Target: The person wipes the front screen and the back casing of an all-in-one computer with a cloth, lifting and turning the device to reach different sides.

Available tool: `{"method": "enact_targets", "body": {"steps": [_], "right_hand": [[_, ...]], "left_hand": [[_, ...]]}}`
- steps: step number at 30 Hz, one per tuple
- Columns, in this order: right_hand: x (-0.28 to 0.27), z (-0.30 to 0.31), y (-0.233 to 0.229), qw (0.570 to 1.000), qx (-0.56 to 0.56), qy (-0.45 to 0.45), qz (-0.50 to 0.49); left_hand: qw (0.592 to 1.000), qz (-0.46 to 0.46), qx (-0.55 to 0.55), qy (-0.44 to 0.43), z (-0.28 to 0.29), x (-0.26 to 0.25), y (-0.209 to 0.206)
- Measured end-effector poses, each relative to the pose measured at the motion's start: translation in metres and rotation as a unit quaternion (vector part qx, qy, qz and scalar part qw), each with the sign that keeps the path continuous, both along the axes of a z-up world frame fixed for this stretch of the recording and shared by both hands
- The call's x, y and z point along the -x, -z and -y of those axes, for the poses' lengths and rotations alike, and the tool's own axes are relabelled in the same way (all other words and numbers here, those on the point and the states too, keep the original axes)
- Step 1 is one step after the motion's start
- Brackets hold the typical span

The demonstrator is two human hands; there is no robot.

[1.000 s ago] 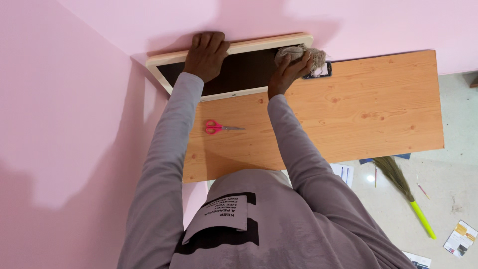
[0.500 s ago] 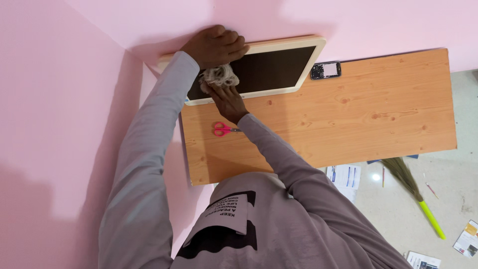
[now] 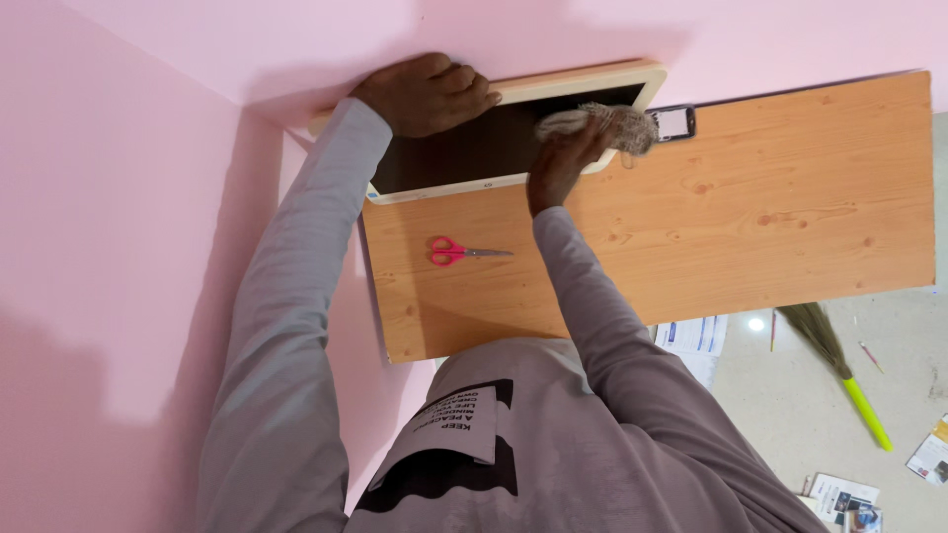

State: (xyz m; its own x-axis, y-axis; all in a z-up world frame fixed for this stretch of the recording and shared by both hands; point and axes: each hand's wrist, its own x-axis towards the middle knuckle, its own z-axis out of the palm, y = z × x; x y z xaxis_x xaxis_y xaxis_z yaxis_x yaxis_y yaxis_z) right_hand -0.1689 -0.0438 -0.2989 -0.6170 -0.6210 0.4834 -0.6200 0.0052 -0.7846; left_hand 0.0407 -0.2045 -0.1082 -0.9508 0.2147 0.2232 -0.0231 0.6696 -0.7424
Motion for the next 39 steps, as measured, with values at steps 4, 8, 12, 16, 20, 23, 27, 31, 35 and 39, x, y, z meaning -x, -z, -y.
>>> {"method": "enact_targets", "body": {"steps": [4, 8, 12, 16, 20, 23, 27, 31, 35, 39], "right_hand": [[-0.102, 0.009, 0.024, 0.971, -0.029, -0.146, -0.189], [-0.165, 0.031, 0.029, 0.892, -0.091, -0.335, -0.291], [-0.177, 0.041, 0.030, 0.823, 0.009, -0.411, -0.392], [-0.199, 0.067, 0.039, 0.808, 0.022, -0.433, -0.399], [-0.229, 0.090, 0.049, 0.773, 0.071, -0.476, -0.413], [-0.226, 0.088, 0.065, 0.753, 0.099, -0.497, -0.419], [-0.181, 0.065, 0.104, 0.741, 0.098, -0.497, -0.440], [-0.101, -0.003, 0.147, 0.817, -0.030, -0.403, -0.412], [-0.021, -0.050, 0.150, 0.916, -0.219, -0.208, -0.262], [0.011, -0.043, 0.122, 0.980, -0.197, -0.030, 0.015]], "left_hand": [[0.999, -0.025, 0.044, -0.002, -0.001, 0.001, 0.001], [0.999, 0.004, 0.033, -0.036, -0.007, -0.001, -0.003], [0.999, -0.029, 0.033, -0.011, -0.004, 0.001, -0.004], [0.999, -0.029, 0.021, -0.002, -0.002, 0.001, -0.006], [0.999, -0.048, 0.015, 0.000, -0.008, -0.002, -0.003], [0.999, -0.033, 0.000, -0.009, -0.010, -0.002, -0.002], [0.999, -0.047, 0.002, 0.002, -0.011, 0.001, -0.012], [0.998, -0.048, 0.043, -0.020, -0.022, 0.003, -0.023], [0.998, -0.055, 0.034, -0.007, -0.019, 0.003, -0.020], [0.999, -0.040, 0.018, -0.005, -0.019, 0.000, -0.010]]}}
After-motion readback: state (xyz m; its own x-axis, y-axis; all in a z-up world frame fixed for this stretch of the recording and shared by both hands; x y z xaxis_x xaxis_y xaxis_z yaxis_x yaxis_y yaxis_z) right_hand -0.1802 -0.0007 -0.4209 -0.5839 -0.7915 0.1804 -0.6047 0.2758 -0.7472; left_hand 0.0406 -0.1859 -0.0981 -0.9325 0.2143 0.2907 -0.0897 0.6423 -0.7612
